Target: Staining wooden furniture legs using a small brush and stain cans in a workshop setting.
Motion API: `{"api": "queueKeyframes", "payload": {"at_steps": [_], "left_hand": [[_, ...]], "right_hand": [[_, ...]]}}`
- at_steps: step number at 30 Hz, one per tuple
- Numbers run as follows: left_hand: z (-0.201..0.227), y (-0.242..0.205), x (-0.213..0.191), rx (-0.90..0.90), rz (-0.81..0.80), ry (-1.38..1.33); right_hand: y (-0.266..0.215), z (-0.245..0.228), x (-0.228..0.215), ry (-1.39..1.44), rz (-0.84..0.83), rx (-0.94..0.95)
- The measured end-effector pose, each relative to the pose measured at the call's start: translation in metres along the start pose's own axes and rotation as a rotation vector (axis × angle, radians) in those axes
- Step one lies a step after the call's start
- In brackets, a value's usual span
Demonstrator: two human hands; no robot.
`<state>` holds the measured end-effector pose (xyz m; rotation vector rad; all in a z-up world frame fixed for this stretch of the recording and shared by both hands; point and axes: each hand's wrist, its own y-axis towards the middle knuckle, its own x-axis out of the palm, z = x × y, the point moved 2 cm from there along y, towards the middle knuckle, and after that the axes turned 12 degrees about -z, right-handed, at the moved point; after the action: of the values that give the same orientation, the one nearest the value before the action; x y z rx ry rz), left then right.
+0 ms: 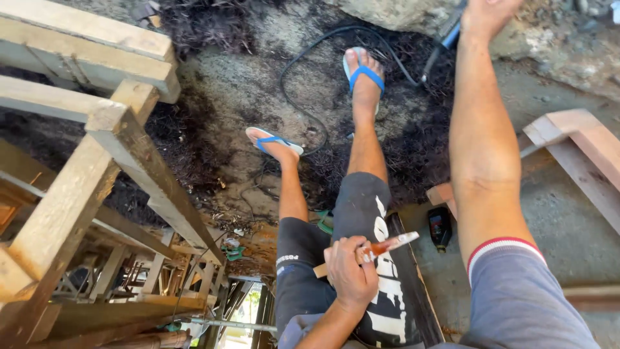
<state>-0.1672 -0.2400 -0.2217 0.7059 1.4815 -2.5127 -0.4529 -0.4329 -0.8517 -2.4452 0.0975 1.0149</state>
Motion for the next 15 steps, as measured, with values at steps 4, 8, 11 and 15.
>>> {"api": "queueKeyframes", "payload": {"at_steps": [4, 8, 11, 15], "left_hand": [[0.005, 0.009, -0.005, 0.025, 0.026, -0.028], [0.001, 0.003, 0.001, -0.005, -0.010, -0.059], [0.001, -0.001, 0.000, -0.016, -0.024, -0.077], [0.005, -0.005, -0.004, 0.047, 0.021, -0.105]], "right_hand": [[-0.027, -0.078, 0.009, 0.087, -0.118, -0.177], [-0.032, -0.072, -0.013, -0.137, -0.278, -0.116], [-0.054, -0.143, -0.046, -0.169, -0.489, 0.094], [-0.107, -0.149, -0.090, -0.415, -0.475, -0.326]]}}
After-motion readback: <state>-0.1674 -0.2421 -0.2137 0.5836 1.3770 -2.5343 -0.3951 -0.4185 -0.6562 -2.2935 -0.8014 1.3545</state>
